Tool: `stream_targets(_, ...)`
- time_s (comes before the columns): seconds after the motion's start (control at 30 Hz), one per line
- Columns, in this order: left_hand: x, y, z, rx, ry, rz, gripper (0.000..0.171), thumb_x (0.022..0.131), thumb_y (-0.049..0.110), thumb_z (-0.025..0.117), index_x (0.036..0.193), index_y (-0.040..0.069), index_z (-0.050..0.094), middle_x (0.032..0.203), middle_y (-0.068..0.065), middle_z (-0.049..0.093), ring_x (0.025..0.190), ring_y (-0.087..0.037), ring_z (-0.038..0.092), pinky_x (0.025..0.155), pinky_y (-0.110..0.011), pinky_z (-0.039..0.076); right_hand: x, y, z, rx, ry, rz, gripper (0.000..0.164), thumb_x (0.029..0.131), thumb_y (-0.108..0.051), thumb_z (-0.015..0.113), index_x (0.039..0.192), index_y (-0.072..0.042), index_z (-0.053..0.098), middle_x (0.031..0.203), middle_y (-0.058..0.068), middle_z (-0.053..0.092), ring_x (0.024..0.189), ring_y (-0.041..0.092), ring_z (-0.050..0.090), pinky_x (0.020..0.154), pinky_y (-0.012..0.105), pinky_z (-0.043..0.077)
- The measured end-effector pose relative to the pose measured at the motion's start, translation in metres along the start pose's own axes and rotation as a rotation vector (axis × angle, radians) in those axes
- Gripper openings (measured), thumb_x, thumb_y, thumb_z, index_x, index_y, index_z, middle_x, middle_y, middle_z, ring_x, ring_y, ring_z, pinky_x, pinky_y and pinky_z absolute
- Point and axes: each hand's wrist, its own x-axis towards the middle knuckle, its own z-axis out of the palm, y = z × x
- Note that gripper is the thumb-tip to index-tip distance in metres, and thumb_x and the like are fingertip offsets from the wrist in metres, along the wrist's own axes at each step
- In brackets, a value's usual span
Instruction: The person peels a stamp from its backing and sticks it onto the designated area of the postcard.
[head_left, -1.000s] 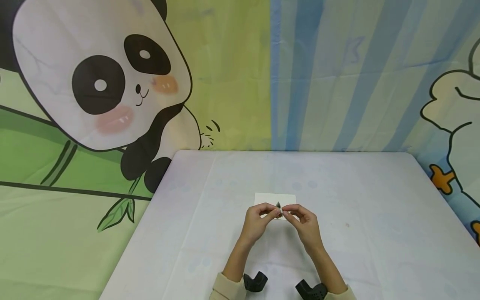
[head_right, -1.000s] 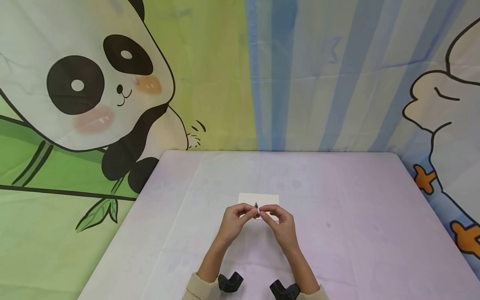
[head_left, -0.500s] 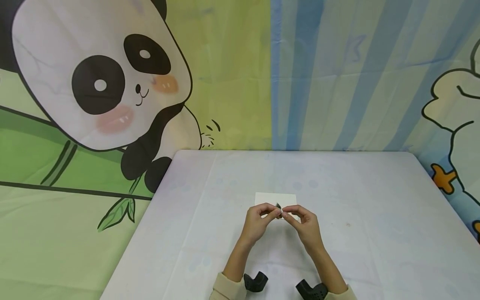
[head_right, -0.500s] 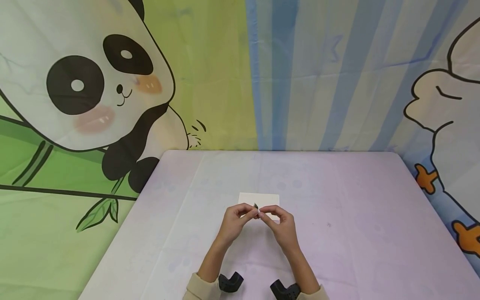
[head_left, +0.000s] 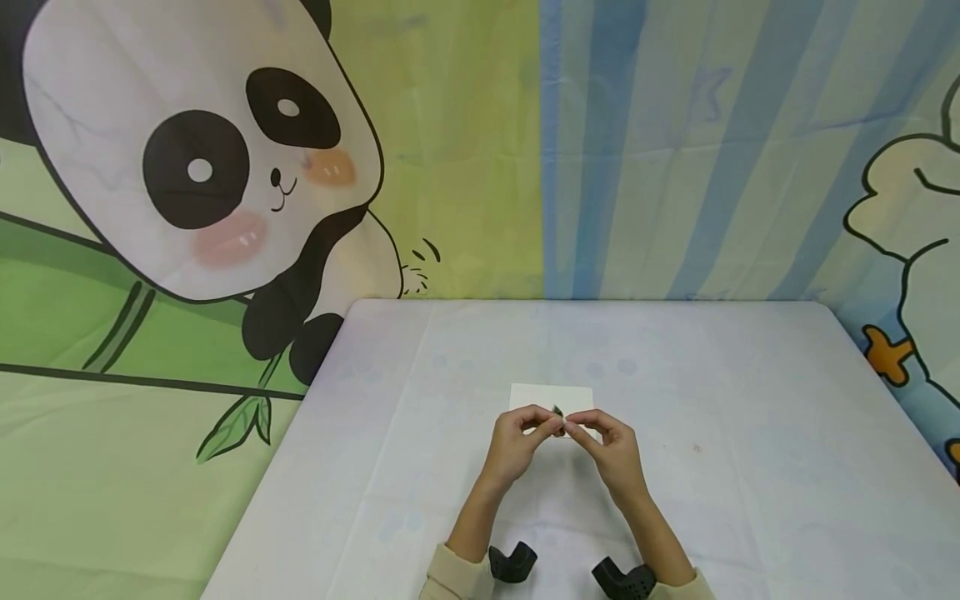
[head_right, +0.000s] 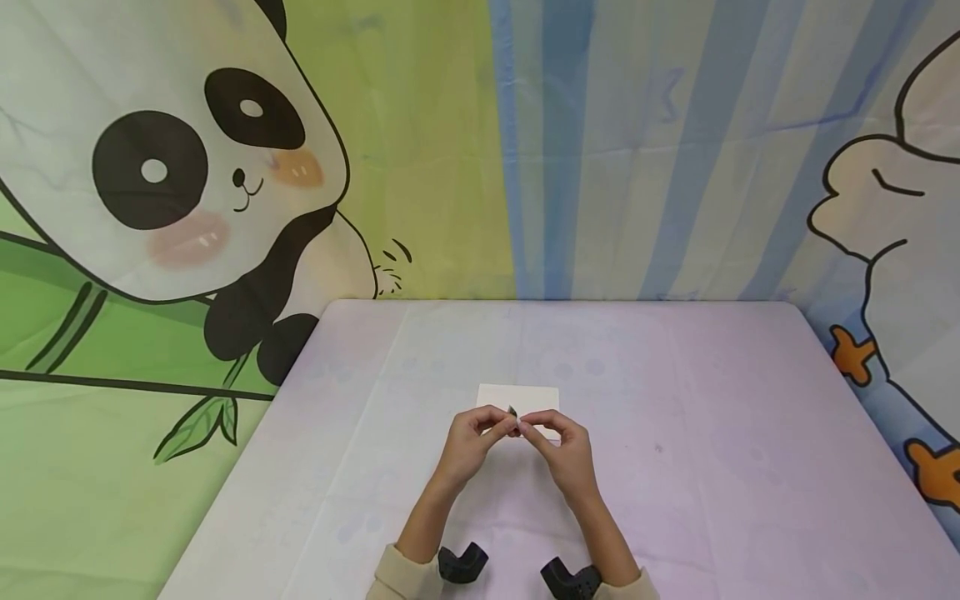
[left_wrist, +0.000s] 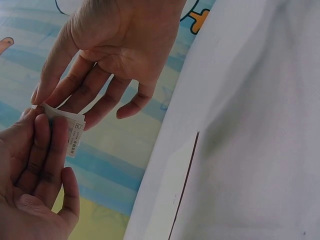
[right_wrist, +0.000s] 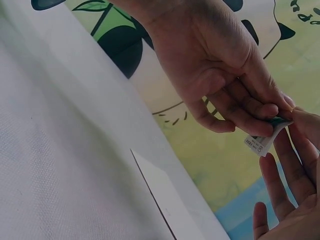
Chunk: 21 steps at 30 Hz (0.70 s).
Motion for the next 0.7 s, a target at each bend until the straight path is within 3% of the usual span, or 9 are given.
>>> stream_targets(0.1,0.0,-0.005,0.001,0.001,0.013,0.025,0.017,0.086,0.019,0.064,0.084,0.002,0.068,0.077,-0.006,0.068,0.077,-0.014,0.063,0.076,-0.033,0.049,0.0,0.0,0.0,-0.005,-0.008,-0.005,0.015,0.084,-0.008,0.068,0.093,0.004,0.067,0.089,0.01,0.066,0.094,0.019,0.056,0.092,0.031,0.034)
stream_targets(0.27,0.0,-0.002,0.001,0.009,0.01,0.008,0.016,0.086,0.019,0.065,0.083,0.003,0.068,0.077,-0.006,0.068,0.077,-0.013,0.063,0.076,-0.033,0.049,-0.001,-0.001,0.0,-0.01,0.0,-0.001,0.017,0.086,-0.009,0.066,0.093,0.006,0.066,0.089,0.01,0.066,0.094,0.017,0.056,0.093,0.037,0.031)
stream_targets(0.53,-0.004,0.027,0.002,0.009,-0.013,0.001,0.015,0.087,0.008,0.063,0.085,-0.007,0.066,0.08,-0.018,0.067,0.077,-0.018,0.063,0.077,-0.033,0.048,-0.001,-0.003,0.002,0.011,0.067,0.02,0.016,0.085,-0.008,0.066,0.09,0.007,0.066,0.086,0.008,0.067,0.091,0.018,0.058,0.089,0.036,0.035)
stream_targets(0.7,-0.005,0.029,0.004,0.013,-0.002,-0.016,0.013,0.086,0.008,0.063,0.085,-0.005,0.066,0.08,-0.017,0.067,0.077,-0.018,0.064,0.077,-0.035,0.049,-0.001,-0.001,-0.001,-0.016,0.125,0.05,0.016,0.084,-0.009,0.067,0.09,0.006,0.067,0.086,0.005,0.067,0.09,0.016,0.058,0.086,0.033,0.036)
